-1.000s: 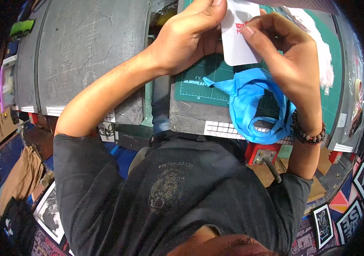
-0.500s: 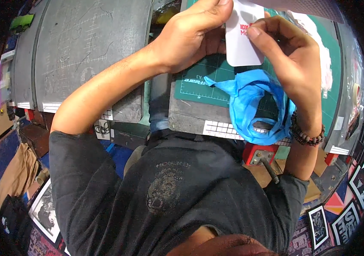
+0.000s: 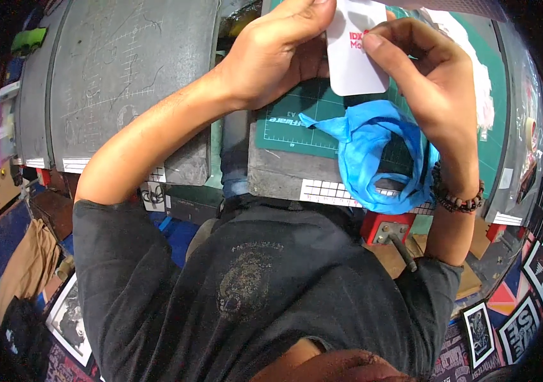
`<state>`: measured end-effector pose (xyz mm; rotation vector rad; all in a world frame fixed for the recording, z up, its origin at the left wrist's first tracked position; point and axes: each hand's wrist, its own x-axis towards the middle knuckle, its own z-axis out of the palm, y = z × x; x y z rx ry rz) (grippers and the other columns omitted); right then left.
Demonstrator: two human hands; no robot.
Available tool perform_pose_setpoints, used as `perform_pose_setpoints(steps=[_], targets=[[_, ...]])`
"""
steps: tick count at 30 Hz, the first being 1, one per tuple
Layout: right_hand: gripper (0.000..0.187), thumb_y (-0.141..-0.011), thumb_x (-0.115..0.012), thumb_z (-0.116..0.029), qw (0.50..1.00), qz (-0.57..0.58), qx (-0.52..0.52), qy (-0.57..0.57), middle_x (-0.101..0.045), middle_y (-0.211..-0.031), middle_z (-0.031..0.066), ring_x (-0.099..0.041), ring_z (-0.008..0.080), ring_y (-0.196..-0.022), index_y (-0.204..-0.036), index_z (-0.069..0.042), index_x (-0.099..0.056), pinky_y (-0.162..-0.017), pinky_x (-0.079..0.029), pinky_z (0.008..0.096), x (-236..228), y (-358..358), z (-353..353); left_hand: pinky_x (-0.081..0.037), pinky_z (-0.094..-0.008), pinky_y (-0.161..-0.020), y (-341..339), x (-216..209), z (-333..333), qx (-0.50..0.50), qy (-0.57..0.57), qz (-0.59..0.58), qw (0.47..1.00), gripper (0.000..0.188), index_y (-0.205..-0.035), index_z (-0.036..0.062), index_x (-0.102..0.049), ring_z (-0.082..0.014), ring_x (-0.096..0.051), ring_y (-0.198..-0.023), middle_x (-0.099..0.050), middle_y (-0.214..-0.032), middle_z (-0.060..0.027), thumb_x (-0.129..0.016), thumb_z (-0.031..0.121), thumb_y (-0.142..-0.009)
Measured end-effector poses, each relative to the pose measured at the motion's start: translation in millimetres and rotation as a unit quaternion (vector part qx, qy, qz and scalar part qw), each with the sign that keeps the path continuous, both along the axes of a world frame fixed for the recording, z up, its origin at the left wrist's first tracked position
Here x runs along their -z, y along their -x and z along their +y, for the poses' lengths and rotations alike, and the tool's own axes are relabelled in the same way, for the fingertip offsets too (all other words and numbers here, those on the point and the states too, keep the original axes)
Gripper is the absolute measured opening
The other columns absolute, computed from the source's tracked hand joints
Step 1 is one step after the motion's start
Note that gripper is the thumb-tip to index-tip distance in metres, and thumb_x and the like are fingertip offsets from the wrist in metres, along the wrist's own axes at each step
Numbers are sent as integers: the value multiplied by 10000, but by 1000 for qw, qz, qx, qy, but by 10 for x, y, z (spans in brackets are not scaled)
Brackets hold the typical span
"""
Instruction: The recorder is peeling protective layers and assembling white plastic promotional stands or holders.
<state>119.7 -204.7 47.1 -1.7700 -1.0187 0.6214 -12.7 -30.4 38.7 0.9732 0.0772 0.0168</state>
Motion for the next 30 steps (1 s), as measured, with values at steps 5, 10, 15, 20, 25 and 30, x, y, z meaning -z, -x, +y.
perform_pose_setpoints(steps=[5, 10, 15, 20, 25, 30], targets=[[228, -1015, -769, -183, 1000, -16, 17, -14, -757, -990, 42, -667, 94, -928, -1078, 36, -768, -839, -507, 255, 8, 22, 16, -382, -449, -1226, 5, 49, 11, -10, -7, 6, 1000, 670, -1731, 126, -140, -251, -457, -1488, -390, -1660, -113, -377, 426, -1180], [233, -1008, -773, -187, 1000, 9, 22, 2, -756, -973, 37, -664, 90, -905, -1075, 36, -768, -812, -506, 254, -9, 27, 24, -378, -460, -1230, -69, 133, 59, 31, 5, -109, 994, 673, -1728, 121, -146, -252, -454, -1489, -394, -1654, -109, -372, 437, -1178], [240, -1009, -775, -200, 1000, 7, 26, 7, -747, -952, 21, -658, 77, -879, -1058, 35, -762, -792, -504, 246, -34, 27, 28, -388, -492, -1227, 19, 63, 16, -6, -5, 2, 1000, 666, -1724, 131, -151, -267, -462, -1484, -397, -1650, -118, -362, 447, -1177], [245, -1013, -772, -206, 1000, -4, 23, 5, -742, -950, 10, -653, 67, -872, -1060, 34, -757, -785, -504, 238, -28, 27, 23, -411, -505, -1214, -6, 20, -1, -16, -5, 40, 999, 646, -1714, 142, -166, -280, -476, -1477, -405, -1642, -129, -355, 447, -1178], [244, -1026, -762, -207, 999, 27, 30, -4, -734, -947, 6, -646, 61, -881, -1073, 33, -751, -792, -500, 235, 12, 33, 35, -430, -501, -1207, 11, 82, 39, -6, -2, 5, 1000, 626, -1712, 155, -168, -279, -494, -1466, -422, -1627, -128, -347, 437, -1182], [239, -1031, -761, -210, 999, 42, 20, -2, -716, -947, -7, -634, 55, -894, -1064, 27, -747, -800, -492, 231, 3, 15, 14, -456, -495, -1195, 16, 158, 67, -6, 23, 24, 999, 607, -1708, 153, -172, -269, -511, -1453, -432, -1614, -128, -333, 421, -1188]])
